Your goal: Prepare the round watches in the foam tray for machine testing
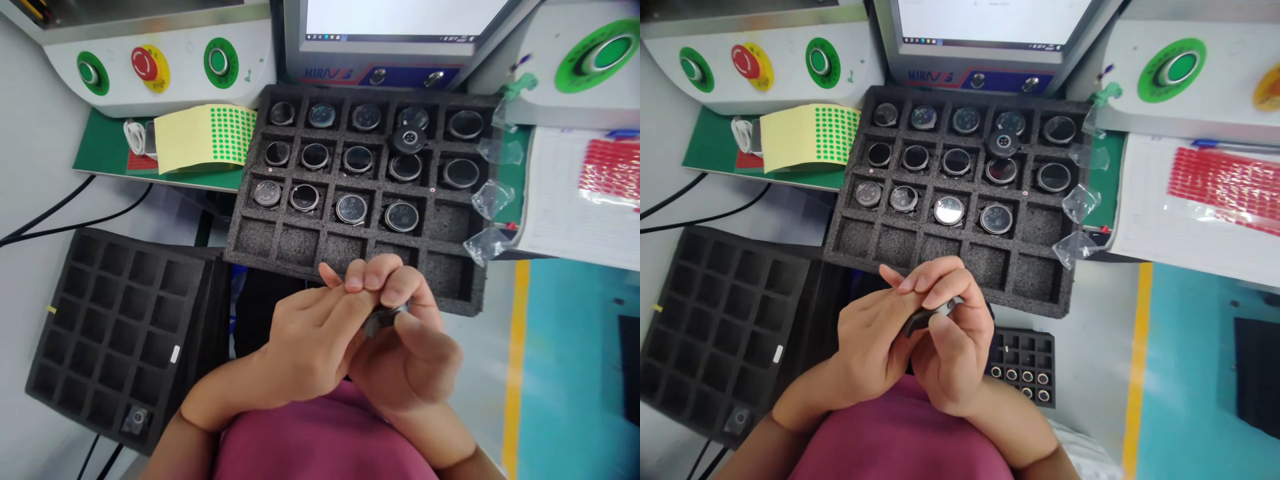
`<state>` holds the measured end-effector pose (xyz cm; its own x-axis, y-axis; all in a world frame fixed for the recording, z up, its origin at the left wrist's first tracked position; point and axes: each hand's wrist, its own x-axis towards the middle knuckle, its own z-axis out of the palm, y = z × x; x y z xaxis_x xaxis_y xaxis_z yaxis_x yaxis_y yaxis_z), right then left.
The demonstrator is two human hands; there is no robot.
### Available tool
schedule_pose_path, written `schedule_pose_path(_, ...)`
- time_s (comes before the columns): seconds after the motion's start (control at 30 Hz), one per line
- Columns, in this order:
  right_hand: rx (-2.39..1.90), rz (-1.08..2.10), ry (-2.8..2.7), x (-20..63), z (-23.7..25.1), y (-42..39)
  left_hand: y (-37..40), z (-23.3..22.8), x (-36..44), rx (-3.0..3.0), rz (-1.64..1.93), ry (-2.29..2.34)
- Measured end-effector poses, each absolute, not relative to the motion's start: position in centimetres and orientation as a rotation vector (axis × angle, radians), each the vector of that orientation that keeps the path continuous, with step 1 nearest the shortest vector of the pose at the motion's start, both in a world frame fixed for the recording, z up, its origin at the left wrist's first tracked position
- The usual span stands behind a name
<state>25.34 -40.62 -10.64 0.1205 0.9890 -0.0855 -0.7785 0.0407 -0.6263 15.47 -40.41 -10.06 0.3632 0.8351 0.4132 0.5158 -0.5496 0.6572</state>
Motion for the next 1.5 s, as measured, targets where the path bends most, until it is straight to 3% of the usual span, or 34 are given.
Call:
schedule_pose_path(0.47, -0.686, 1.526, -0.643, 26.7, -11.0, -40.6, -40.6, -9.6, 15.2, 2.100, 0.931, 1.230)
schedule_pose_path(1.03, -0.707, 1.432, -0.675, 26.3, -11.6, -40.9, -40.5, -8.9, 15.6, 2.172, 0.981, 1.275)
schedule_pose_path(1.5, -0.771, 1.613, -0.416, 27.0, -11.5, -40.8, -40.1, -6.8, 17.1, 2.194, 0.681, 1.514)
